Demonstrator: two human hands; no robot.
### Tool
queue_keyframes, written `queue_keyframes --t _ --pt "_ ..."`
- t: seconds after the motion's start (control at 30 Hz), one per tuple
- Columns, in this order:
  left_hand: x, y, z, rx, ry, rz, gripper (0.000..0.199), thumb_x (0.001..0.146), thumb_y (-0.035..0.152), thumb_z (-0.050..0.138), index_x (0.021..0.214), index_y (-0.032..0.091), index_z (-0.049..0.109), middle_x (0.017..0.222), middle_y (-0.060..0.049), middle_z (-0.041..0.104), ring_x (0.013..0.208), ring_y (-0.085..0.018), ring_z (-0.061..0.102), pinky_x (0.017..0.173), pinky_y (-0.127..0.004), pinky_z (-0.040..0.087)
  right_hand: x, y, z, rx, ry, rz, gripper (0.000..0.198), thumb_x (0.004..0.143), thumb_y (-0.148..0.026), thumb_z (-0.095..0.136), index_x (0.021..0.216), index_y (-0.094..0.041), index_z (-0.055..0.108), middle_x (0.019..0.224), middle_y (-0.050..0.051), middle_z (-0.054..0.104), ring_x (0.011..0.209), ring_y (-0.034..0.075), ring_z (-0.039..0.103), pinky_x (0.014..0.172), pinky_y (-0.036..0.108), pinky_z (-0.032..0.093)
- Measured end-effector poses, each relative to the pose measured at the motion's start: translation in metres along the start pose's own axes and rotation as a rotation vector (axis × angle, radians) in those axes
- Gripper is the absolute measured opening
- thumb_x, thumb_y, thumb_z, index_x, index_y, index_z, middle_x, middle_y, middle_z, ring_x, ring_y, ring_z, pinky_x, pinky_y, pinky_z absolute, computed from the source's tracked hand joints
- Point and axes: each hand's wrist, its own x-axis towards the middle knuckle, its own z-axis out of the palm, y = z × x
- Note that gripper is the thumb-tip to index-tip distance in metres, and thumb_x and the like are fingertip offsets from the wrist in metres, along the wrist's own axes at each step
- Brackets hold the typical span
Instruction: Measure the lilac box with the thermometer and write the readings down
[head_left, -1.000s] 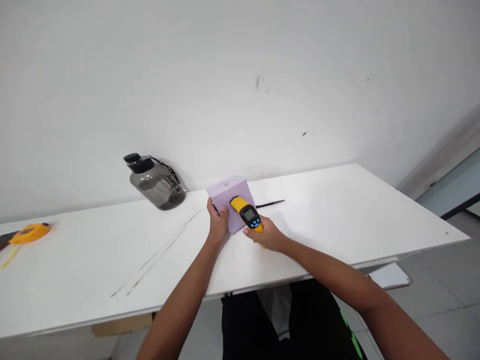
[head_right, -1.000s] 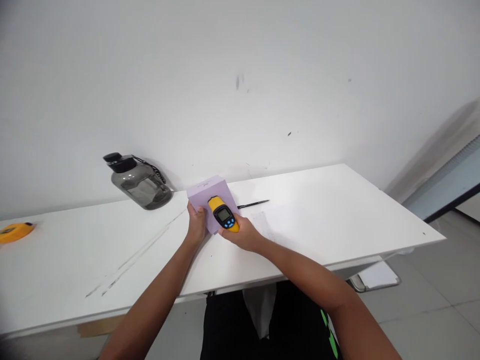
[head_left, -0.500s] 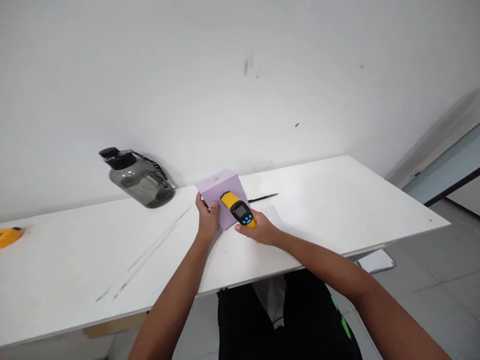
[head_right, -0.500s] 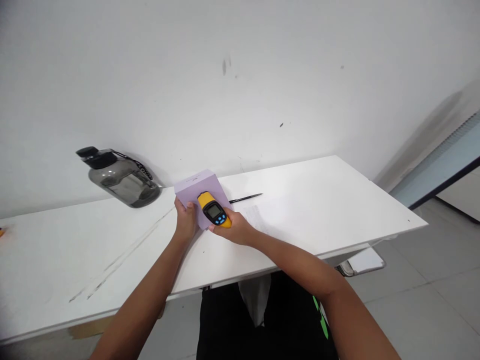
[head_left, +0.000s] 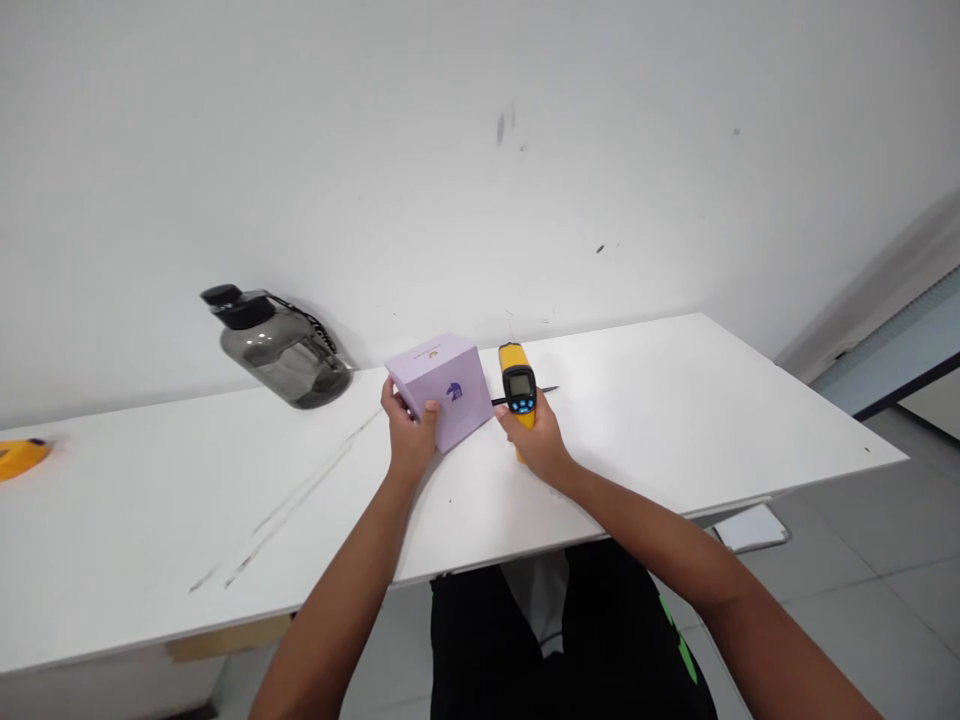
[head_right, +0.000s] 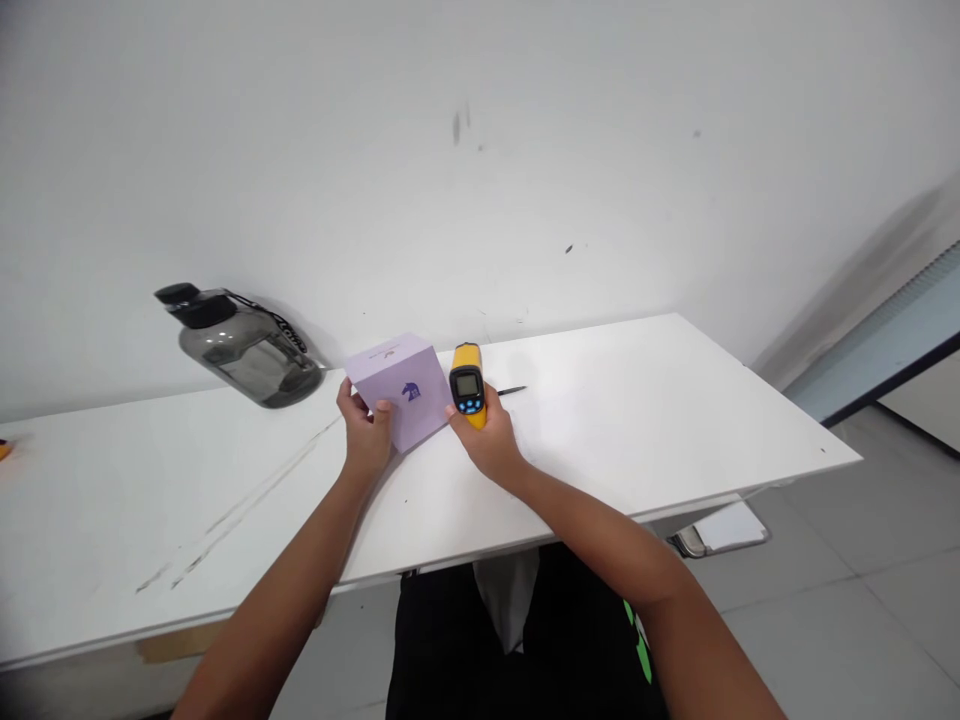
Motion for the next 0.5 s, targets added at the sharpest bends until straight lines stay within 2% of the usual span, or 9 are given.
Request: queue_keyframes --t 0.2,0.5 --pt "0.0023 0.0026 -0.0006 0.035 0.043 0.021 0.097 0.074 0.060 0.071 0.149 0.028 0.019 0.144 -0.019 0.041 0.131 -0.031 0.047 0.109 -0.051 0.039 0.0022 -0.0030 -0.0045 0.036 0.034 0.004 0.042 0.079 -0.053 0.067 0.107 -0.024 0.054 0.081 -0.002 0.056 0.069 0.014 0.053 0.064 0.028 0.049" --pt "0.0020 0.0028 -0.0016 0.084 0.003 0.090 0.100 0.074 0.060 0.072 0.150 0.027 0.017 0.150 -0.020 0.033 0.135 -0.032 0.042 0.111 -0.049 0.037 -0.0020 -0.0076 -0.0047 0.002 0.000 -0.019 0.043 0.080 -0.051 0.066 0.111 -0.025 0.053 0.079 -0.002 0.055 0.067 0.014 0.052 0.062 0.027 0.045"
